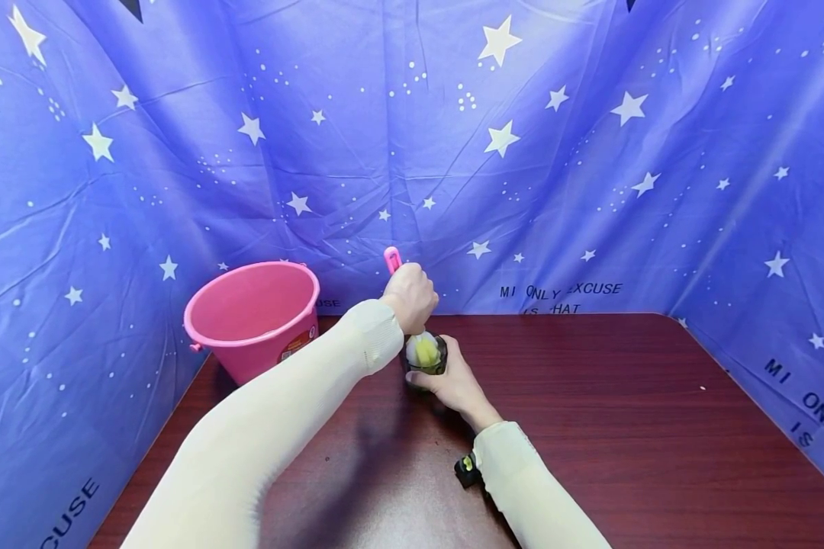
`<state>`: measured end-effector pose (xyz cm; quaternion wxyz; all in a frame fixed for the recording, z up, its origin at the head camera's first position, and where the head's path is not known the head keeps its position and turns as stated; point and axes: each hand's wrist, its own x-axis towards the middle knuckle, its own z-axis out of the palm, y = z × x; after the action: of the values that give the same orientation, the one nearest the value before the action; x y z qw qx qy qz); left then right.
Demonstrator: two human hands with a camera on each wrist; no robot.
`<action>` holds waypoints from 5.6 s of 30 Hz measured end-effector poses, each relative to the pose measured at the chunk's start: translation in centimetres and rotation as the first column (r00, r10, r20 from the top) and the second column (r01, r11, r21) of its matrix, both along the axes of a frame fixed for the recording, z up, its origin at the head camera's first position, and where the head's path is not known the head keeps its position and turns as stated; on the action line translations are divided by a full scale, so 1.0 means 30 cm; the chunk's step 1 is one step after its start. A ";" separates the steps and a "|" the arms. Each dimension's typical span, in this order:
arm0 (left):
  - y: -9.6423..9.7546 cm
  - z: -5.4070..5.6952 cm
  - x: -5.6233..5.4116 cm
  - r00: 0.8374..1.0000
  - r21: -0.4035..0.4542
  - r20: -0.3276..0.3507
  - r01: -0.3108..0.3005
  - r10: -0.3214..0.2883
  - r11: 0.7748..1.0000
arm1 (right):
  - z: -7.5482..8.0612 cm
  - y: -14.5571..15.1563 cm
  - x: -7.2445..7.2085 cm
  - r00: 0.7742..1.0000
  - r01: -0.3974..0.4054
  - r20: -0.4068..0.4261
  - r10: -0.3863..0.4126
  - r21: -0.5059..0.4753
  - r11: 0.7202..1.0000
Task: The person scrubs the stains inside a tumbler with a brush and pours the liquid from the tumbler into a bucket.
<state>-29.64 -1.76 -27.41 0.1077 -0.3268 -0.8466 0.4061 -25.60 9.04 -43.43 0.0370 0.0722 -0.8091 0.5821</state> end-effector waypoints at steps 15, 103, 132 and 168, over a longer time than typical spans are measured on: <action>-0.028 0.003 -0.001 1.000 0.003 0.011 -0.026 0.026 1.000 | 0.003 0.004 0.003 1.000 0.008 -0.011 -0.007 0.043 0.999; -0.064 0.037 0.069 0.999 0.079 0.005 0.042 -0.042 0.996 | -0.003 0.000 -0.004 1.000 0.013 0.013 -0.014 0.066 0.998; -0.068 0.074 0.097 0.999 0.095 -0.015 0.037 -0.035 0.995 | -0.006 0.001 -0.001 1.000 0.008 0.002 -0.008 0.068 0.998; -0.151 0.070 0.111 1.000 0.239 -0.003 -0.020 0.021 0.971 | 0.004 -0.003 0.006 1.000 0.007 0.008 -0.008 0.034 0.999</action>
<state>-26.31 -6.30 -25.31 0.1442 -0.3015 -0.8924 0.3031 -25.40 8.94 -43.30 0.0348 0.0675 -0.8192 0.5684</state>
